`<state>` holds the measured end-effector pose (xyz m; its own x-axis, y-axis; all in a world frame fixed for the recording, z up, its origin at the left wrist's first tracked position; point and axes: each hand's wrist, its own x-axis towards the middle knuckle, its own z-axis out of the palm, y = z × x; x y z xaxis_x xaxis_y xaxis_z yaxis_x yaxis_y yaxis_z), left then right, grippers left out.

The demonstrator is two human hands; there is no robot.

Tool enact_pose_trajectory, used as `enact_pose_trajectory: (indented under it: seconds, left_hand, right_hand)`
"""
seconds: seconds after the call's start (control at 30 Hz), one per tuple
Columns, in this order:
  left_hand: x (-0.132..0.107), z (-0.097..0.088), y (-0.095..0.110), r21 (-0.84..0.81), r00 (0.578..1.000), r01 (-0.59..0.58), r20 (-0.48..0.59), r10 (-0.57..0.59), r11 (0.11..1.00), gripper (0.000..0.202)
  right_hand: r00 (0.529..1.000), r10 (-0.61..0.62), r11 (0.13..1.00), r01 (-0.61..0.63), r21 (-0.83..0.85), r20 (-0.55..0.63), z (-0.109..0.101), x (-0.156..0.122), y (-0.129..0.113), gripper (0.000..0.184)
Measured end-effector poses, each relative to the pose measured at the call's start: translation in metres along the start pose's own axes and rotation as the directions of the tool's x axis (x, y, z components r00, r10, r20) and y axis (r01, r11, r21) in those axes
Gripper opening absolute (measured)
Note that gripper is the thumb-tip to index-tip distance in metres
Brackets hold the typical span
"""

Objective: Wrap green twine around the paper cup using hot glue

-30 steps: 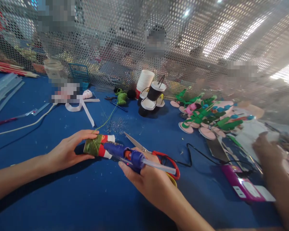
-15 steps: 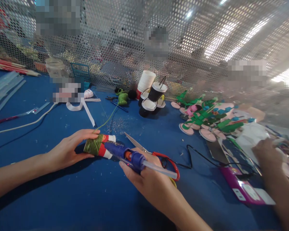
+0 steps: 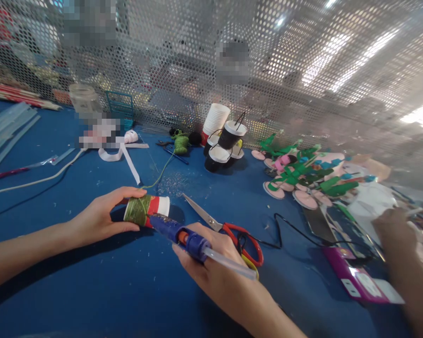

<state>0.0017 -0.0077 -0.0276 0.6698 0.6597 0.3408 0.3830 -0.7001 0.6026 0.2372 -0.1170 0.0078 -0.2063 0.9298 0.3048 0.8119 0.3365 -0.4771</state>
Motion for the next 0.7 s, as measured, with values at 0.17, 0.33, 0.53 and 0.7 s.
enact_pose_trajectory:
  seconds: [0.17,0.33,0.53,0.7]
  left_hand:
    - [0.001,0.000,0.001,-0.062,0.999,0.046,0.014,-0.045,0.997,0.050]
    - [0.002,0.000,0.001,-0.087,0.997,0.070,0.019,-0.068,0.994,0.050]
    - [0.002,-0.001,0.002,-0.096,0.997,0.082,0.020,-0.080,0.992,0.050]
    - [0.001,-0.001,0.001,-0.050,0.999,0.031,0.012,-0.031,0.998,0.049]
  right_hand:
    - [0.999,0.035,0.999,-0.035,0.011,-0.016,0.001,0.000,0.002,0.010]
    - [0.998,0.030,1.000,-0.029,-0.005,0.056,-0.004,0.003,-0.001,0.011]
    - [0.998,-0.010,1.000,0.008,0.027,0.056,-0.007,0.006,-0.003,0.010]
    - [0.995,0.009,1.000,-0.011,0.018,0.096,-0.009,0.007,-0.004,0.011]
